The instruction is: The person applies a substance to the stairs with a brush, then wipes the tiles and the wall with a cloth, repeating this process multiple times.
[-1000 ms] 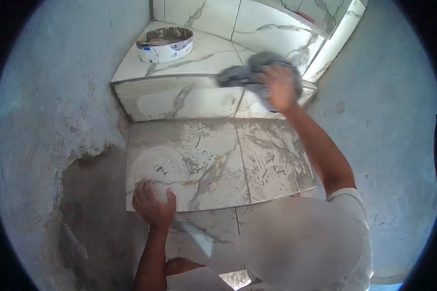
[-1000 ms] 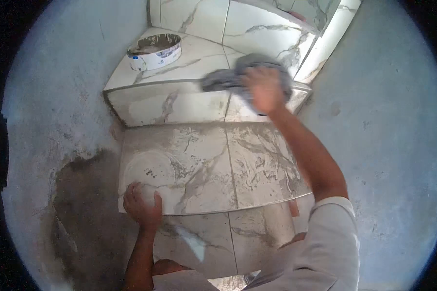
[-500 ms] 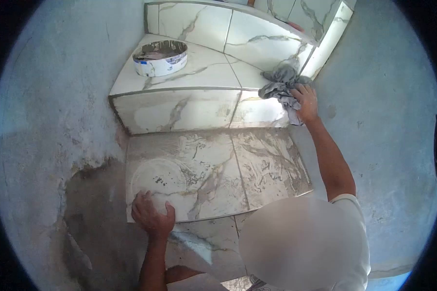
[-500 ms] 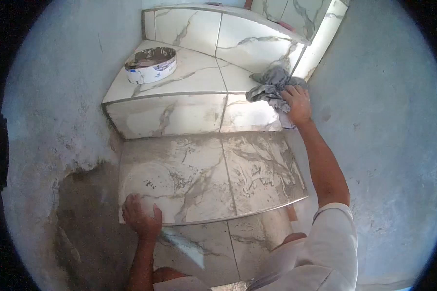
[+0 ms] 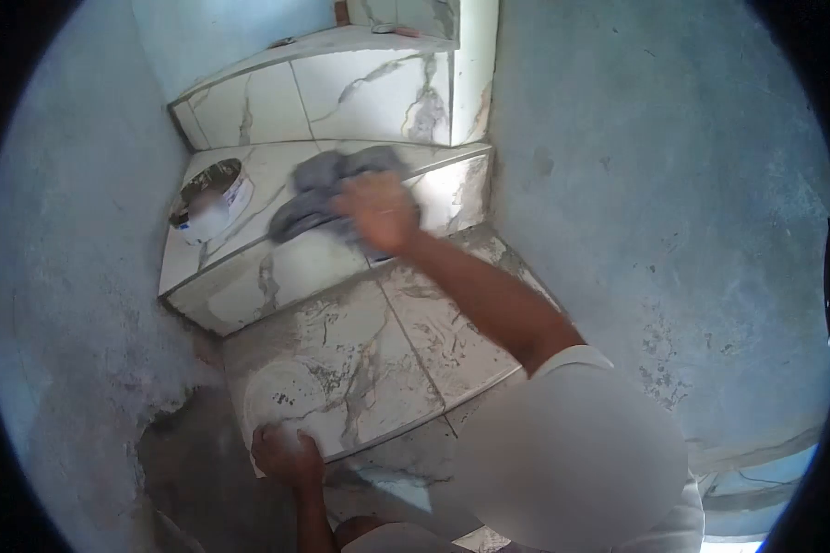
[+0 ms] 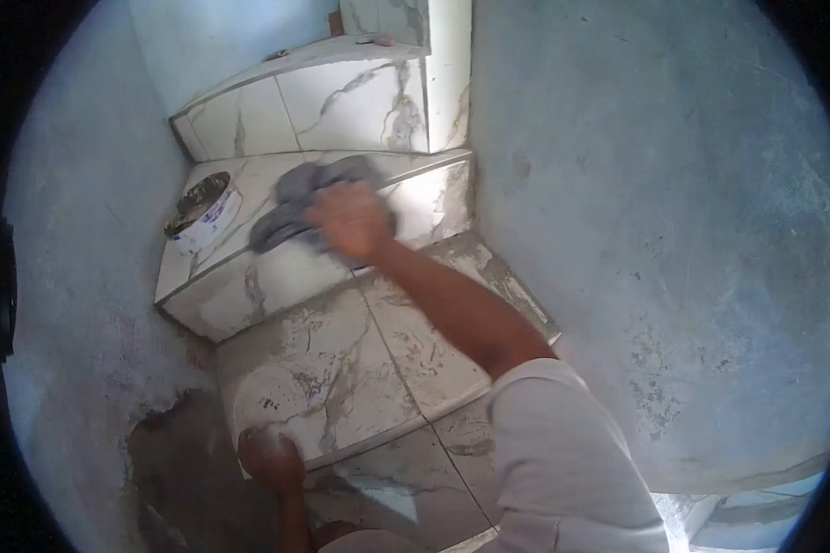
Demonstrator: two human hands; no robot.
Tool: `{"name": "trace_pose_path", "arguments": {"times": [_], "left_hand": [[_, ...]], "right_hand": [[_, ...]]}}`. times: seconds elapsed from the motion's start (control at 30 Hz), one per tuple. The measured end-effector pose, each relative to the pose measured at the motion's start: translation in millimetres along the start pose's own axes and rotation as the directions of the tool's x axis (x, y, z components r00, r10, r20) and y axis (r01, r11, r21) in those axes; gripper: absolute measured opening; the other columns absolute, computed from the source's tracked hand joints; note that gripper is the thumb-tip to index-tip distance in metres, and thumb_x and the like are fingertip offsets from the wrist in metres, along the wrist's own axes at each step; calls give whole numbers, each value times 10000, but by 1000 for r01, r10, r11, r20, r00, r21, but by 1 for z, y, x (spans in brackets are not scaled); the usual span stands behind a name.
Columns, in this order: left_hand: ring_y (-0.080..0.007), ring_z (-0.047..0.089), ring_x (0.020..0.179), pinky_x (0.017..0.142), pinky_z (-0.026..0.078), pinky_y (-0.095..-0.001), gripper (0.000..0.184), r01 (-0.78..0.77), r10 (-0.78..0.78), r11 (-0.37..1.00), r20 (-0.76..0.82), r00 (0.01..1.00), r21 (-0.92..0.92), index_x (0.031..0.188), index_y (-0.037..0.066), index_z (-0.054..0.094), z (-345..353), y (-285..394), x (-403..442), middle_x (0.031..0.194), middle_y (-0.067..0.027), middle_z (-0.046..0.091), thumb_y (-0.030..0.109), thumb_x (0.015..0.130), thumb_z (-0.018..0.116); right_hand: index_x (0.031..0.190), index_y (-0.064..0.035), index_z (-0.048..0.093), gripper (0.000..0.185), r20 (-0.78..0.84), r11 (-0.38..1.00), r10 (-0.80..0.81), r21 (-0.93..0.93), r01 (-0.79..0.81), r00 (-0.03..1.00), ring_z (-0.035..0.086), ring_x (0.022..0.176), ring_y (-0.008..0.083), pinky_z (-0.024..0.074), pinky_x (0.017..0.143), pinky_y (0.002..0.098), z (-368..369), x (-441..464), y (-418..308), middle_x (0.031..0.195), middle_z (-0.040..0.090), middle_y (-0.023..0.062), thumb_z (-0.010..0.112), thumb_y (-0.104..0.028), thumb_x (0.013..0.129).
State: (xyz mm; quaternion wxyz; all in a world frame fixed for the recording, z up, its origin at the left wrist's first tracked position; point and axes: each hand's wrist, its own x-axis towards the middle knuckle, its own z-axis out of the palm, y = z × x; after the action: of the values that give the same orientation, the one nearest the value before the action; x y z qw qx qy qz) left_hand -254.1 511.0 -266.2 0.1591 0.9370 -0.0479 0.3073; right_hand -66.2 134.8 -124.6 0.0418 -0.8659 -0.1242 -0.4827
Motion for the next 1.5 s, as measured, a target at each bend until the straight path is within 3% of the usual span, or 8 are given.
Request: {"name": "trace_pose_path", "arguments": {"times": [0.47,0.67,0.8,1.1,1.17,1.3,1.37,1.5], "left_hand": [[-383,476,1155,965,347,-533,552,-111,125,973,-54,991,204,1176,65,534,27,-18,-12,1239,-169,524,296,691,662],[-401,485,1118,923,359,-549,573,-44,45,998,19,999,-32,1172,42,537,-9,5,4,1207,-205,514,302,681,678],[-415,492,1089,901,371,-545,561,0,0,1000,-11,1000,-24,1162,36,548,-9,4,4,1201,-216,515,307,686,667],[-375,529,1032,872,391,-508,527,-14,14,1000,-57,998,-7,1101,33,614,-5,-2,1,1163,-182,560,393,717,612],[-410,511,1042,860,388,-536,545,-39,35,999,-84,996,-36,1129,22,569,-4,-2,1,1153,-212,544,370,712,626],[-402,513,1035,863,385,-531,537,-22,20,999,-71,997,-34,1116,26,570,-8,-1,5,1137,-208,548,372,707,624],[-398,502,1066,879,378,-532,528,-14,12,1000,-88,996,-17,1107,34,575,-5,-1,0,1151,-201,545,381,712,627],[-396,485,1097,893,368,-534,549,-16,18,1000,-103,994,17,1120,27,569,-10,-1,6,1170,-199,536,386,710,635]], "right_hand": [[1183,-74,622,501,-617,685,534,-85,-724,578,441,1189,486,378,965,503,10,-70,56,1301,497,293,686,-95,687],[1273,-73,590,487,-389,827,512,-17,-562,766,409,1243,463,337,1007,523,68,-55,-86,1357,508,200,628,-327,859],[1326,-174,560,485,380,809,396,287,-514,836,417,1296,396,350,1035,485,81,-38,-183,1361,513,204,592,-263,849],[1281,-103,566,412,606,635,236,495,-592,760,504,1191,417,328,1066,484,84,59,-292,1257,579,189,466,-118,881],[1271,-114,573,406,468,923,-310,358,143,828,533,1171,384,416,1016,479,117,52,-273,1329,532,181,492,-168,876],[1171,-63,633,358,55,882,-383,318,347,922,543,1171,320,412,1017,458,119,49,-265,1246,588,150,519,-174,850],[1120,-72,664,327,778,823,-457,186,536,432,529,1190,283,392,1031,435,109,54,-261,1177,620,96,538,-188,841],[1093,-155,675,295,486,764,-613,163,625,623,485,1219,243,427,922,412,60,15,-223,1238,600,18,565,-211,825]]}}
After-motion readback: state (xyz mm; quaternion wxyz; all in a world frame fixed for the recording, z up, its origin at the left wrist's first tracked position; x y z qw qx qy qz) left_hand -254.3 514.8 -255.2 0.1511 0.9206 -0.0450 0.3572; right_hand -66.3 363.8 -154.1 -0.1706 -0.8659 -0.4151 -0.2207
